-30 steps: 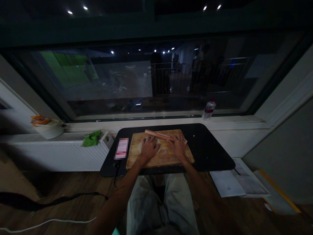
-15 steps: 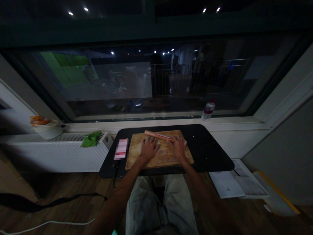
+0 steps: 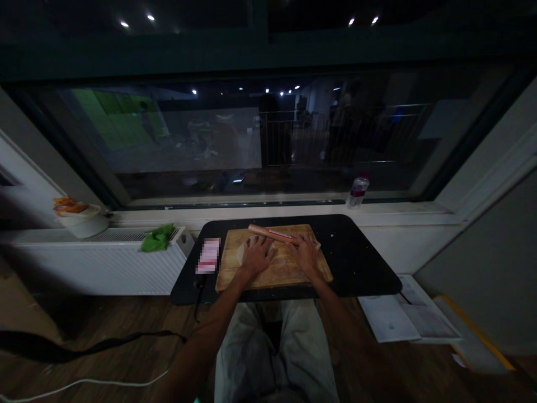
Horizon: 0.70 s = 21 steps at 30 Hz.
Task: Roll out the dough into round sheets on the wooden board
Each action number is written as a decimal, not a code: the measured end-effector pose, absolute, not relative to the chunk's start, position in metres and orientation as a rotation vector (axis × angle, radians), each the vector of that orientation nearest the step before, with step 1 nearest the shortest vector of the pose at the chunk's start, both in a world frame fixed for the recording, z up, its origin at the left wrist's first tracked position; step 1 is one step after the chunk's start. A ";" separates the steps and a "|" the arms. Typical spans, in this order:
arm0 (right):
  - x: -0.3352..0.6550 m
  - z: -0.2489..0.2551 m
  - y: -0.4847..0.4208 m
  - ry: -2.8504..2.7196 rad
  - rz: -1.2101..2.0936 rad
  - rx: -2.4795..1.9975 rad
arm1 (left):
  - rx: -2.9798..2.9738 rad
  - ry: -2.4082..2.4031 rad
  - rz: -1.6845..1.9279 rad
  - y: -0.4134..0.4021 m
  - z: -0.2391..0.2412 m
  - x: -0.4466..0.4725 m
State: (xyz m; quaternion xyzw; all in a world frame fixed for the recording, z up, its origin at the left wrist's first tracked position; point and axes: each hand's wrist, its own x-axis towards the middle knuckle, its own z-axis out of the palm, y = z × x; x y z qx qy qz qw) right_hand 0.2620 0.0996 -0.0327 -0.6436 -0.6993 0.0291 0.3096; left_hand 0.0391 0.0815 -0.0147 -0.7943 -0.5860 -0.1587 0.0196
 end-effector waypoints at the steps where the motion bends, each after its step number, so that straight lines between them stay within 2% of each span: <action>1: 0.262 -0.032 0.100 -1.849 0.082 -1.694 | -2.461 -1.818 -0.499 0.081 -0.014 0.039; 21: 0.263 -0.031 0.096 -1.858 0.028 -1.682 | -2.499 -1.813 -0.553 0.080 -0.015 0.037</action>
